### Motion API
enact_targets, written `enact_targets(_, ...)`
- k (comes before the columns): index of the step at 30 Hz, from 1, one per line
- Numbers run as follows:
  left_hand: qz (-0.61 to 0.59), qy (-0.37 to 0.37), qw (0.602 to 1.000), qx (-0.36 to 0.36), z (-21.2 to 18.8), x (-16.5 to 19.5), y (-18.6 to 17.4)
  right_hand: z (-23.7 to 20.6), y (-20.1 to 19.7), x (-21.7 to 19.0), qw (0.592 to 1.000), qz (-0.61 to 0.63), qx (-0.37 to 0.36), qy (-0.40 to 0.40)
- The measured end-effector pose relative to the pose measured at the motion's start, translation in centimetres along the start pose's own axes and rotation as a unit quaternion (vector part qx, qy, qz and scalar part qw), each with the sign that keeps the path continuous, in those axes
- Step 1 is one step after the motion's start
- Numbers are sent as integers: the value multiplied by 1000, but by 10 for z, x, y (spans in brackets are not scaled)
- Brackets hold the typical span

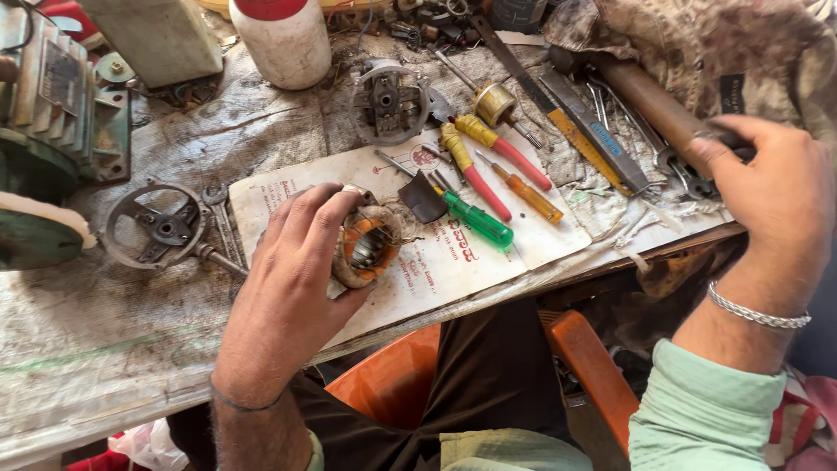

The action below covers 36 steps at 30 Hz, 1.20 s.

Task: The person works on a small electric motor component at a cluttered workbench, holding it with both hands while prying and pulling at its windings and internal parts. Near the end they pick up a screwdriver and use it to lever inside the motor housing.

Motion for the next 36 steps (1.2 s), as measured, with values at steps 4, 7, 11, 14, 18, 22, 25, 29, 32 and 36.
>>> enact_targets(4, -21, -7, 1000, -2, 1, -3, 1, -4, -8, -20, 988, -24, 75, -133)
enact_targets(7, -35, -5, 999, -3, 2, -5, 1, -6, -11, -22, 986, 23, 116, -121)
enact_targets(11, -44, -4, 999, -4, 3, -7, 2, -14, -25, -36, 950, 157, 209, -168)
enact_targets(14, -48, -4, 999, -5, 2, -8, 2, -20, -31, -52, 941, 164, 223, -193)
enact_targets(18, -53, -8, 999, -8, 3, -10, 3, -28, -25, -81, 952, 93, 185, -225)
enact_targets(22, -59, -8, 998, -9, 3, -10, 3, -9, 3, -48, 990, 123, 41, -53)
enact_targets(25, -63, -10, 998, -8, 2, -10, 3, 5, 11, -17, 990, 136, 29, -10)
enact_targets(29, -66, -14, 998, -10, 3, -11, 4, 23, 34, 9, 1000, 0, -12, -23)
enact_targets(32, -68, -16, 997, -11, 3, -11, 5, 28, 42, 18, 999, -4, -32, -26)
enact_targets(36, -65, -6, 998, -5, 3, -11, 3, 19, 43, 12, 997, 8, -76, -14)
Point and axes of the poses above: each hand's wrist, its own z-axis towards the middle knuckle, its own y-axis out of the palm, x = y × z, the point moved 10 cm from there along z, towards the middle knuckle, and after that the axes turned 1 degree about -x, right-handed, at the moved point
